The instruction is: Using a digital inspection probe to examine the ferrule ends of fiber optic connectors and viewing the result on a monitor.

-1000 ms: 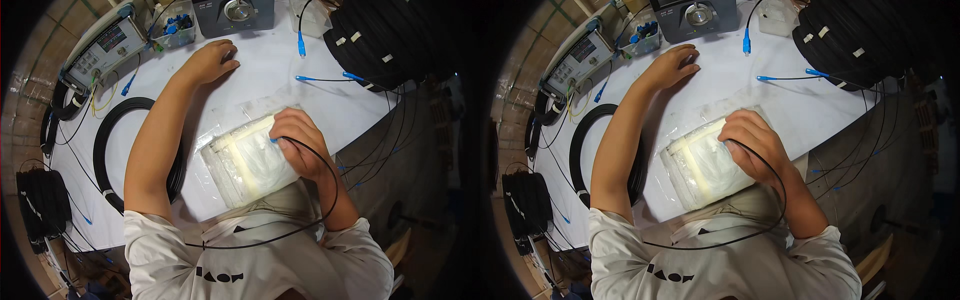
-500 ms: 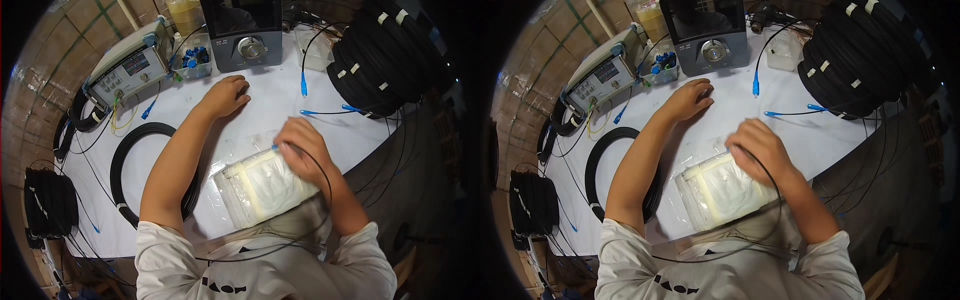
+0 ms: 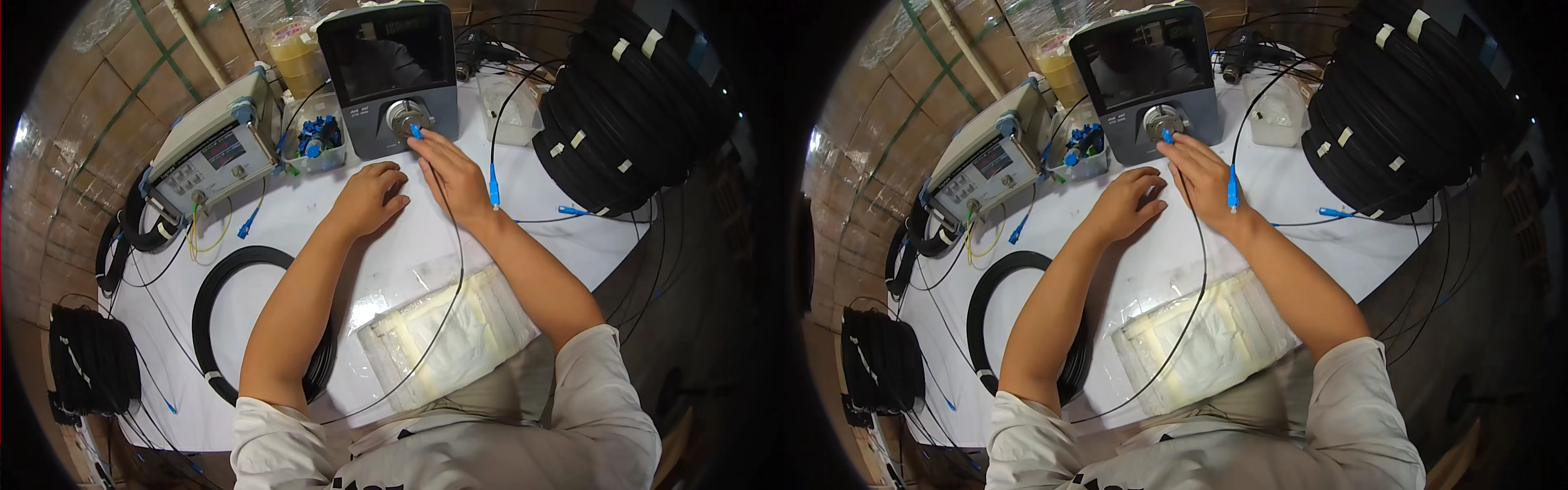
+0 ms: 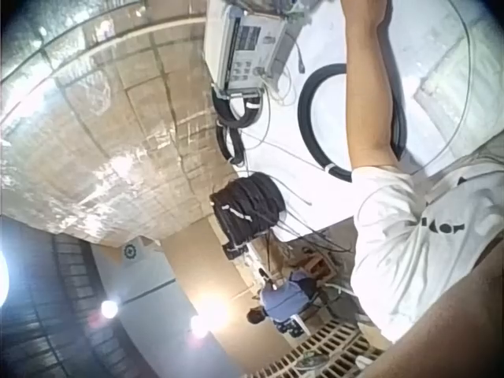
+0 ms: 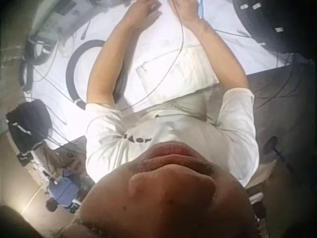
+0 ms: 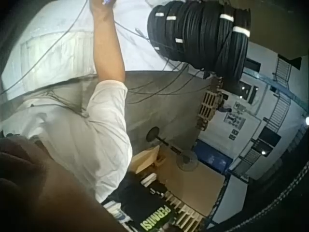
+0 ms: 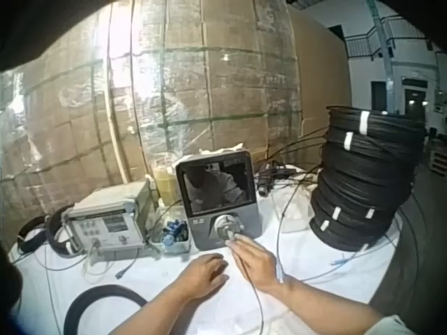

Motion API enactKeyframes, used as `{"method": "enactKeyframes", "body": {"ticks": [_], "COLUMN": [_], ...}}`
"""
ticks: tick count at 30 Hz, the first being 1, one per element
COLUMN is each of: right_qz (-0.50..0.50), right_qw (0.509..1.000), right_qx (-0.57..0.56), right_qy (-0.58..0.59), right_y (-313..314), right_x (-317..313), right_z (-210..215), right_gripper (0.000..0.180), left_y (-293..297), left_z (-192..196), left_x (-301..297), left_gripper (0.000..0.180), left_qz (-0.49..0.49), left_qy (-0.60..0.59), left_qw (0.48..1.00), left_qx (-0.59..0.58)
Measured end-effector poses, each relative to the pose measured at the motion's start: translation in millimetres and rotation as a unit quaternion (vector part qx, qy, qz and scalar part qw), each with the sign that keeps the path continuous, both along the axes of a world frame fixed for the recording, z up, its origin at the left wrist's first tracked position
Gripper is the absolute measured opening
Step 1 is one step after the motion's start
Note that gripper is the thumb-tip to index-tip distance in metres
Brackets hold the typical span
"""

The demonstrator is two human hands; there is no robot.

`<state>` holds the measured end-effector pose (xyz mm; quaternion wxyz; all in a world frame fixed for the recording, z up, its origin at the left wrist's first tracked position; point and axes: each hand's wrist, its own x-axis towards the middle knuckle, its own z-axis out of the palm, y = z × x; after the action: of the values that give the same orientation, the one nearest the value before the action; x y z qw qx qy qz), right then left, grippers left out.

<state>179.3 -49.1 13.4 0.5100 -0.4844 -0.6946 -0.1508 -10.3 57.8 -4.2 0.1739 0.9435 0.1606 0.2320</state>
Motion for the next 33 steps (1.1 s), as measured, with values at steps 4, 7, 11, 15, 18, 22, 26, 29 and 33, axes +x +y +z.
{"method": "enactKeyframes", "body": {"ticks": [4, 7, 11, 15, 18, 22, 26, 29, 33], "right_qz": [0.008, 0.007, 0.007, -0.024, -0.041, -0.037, -0.059, -0.051, -0.041], "right_qw": [1.0, 1.0, 1.0, 0.999, 0.999, 0.999, 0.998, 0.998, 0.998], "right_qx": [-0.017, -0.011, -0.01, -0.02, -0.018, -0.003, 0.022, 0.039, 0.002], "right_qy": [0.005, 0.011, -0.005, -0.018, -0.013, 0.015, -0.01, 0.001, 0.036], "right_y": [6.7, 7.6, 9.2, 7.9, 10.2, 15.1, 24.1, 28.0, 26.1], "right_x": [7.1, 6.9, 6.3, 4.1, 4.7, -2.0, -2.6, -1.8, 2.5], "right_z": [-6.2, -7.2, -6.7, -2.4, 2.9, 7.7, 15.7, 8.6, 3.2], "right_gripper": [0.03, 0.027, 0.026, 0.025, 0.024, 0.022, 0.024, 0.025, 0.04], "left_y": [3.3, 2.2, 1.3, 0.9, -2.7, -4.8, -5.4, -8.5, -5.9], "left_z": [5.5, 3.1, 1.9, 1.7, 1.2, 2.1, -2.0, -1.8, 3.7], "left_x": [1.9, 3.2, 3.3, 2.2, 4.1, 4.5, 6.6, 9.7, 8.6], "left_gripper": [0.039, 0.039, 0.039, 0.039, 0.04, 0.039, 0.037, 0.036, 0.047], "left_qz": [0.011, 0.01, 0.014, 0.013, 0.012, 0.023, 0.034, 0.043, 0.043], "left_qy": [0.018, 0.012, 0.01, 0.012, 0.016, 0.013, -0.01, -0.016, 0.002], "left_qw": [1.0, 1.0, 1.0, 1.0, 1.0, 1.0, 0.999, 0.999, 0.999], "left_qx": [0.0, 0.01, 0.013, 0.009, 0.003, 0.005, 0.028, 0.02, 0.01]}}
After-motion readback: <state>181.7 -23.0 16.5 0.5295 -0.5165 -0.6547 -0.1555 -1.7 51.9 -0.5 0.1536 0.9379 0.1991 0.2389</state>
